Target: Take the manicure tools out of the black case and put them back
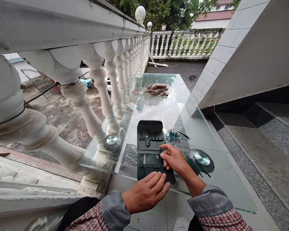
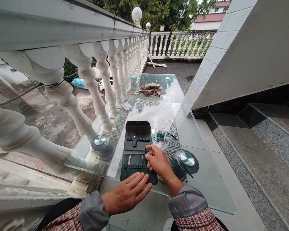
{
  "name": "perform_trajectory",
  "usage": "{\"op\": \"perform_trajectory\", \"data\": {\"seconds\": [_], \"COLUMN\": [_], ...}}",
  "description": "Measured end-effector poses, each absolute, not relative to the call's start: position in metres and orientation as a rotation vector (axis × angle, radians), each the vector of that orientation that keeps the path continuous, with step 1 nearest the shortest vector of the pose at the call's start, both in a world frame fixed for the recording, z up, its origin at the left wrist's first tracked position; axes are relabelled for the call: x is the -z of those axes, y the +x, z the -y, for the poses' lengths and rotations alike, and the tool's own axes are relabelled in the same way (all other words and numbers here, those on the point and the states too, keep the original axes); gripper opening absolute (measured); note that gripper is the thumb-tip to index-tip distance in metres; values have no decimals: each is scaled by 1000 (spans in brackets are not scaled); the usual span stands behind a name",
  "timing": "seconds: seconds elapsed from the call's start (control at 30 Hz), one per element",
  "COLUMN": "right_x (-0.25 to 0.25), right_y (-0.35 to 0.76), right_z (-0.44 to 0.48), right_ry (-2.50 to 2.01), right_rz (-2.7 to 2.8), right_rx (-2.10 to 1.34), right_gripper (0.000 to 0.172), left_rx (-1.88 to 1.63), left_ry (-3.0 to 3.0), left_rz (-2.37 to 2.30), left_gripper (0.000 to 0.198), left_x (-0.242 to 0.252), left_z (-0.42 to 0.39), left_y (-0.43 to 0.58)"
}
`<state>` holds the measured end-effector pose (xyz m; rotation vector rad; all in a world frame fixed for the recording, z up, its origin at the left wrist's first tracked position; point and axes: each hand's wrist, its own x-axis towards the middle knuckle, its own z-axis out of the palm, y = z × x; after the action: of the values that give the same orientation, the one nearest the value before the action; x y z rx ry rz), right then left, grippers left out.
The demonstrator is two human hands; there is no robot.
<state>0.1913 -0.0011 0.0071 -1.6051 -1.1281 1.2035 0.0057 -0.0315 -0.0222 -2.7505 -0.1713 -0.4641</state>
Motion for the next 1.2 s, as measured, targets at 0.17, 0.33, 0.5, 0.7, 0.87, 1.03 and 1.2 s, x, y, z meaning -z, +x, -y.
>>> {"op": "perform_trajectory", "data": {"seconds": [0.17, 0.33, 0.5, 0.7, 0.87, 1.03, 1.2], "right_x": [-7, -5, -1, -9, -9, -11, -15], "right_y": [194, 198, 198, 205, 209, 209, 209], "right_z": [0, -1, 1, 4, 7, 12, 16], "right_ry": [-1654, -1705, -1764, -1864, -1936, -1903, -1858], "right_rz": [1147, 1171, 1326, 1666, 1857, 2084, 2180], "right_rx": [-1235, -1234, -1070, -676, -272, -119, -63], "right_gripper": [16, 18, 47, 40, 31, 29, 28], "left_rx": [453, 432, 471, 456, 433, 443, 459], "left_ry": [-2755, -2757, -2765, -2767, -2765, -2774, -2773], "left_rz": [174, 174, 184, 195, 195, 192, 202], "left_gripper": [39, 40, 40, 40, 39, 39, 38], "left_x": [23, 24, 25, 25, 24, 22, 22], "left_z": [32, 32, 32, 32, 32, 32, 31], "left_y": [6, 6, 6, 6, 6, 6, 6]}}
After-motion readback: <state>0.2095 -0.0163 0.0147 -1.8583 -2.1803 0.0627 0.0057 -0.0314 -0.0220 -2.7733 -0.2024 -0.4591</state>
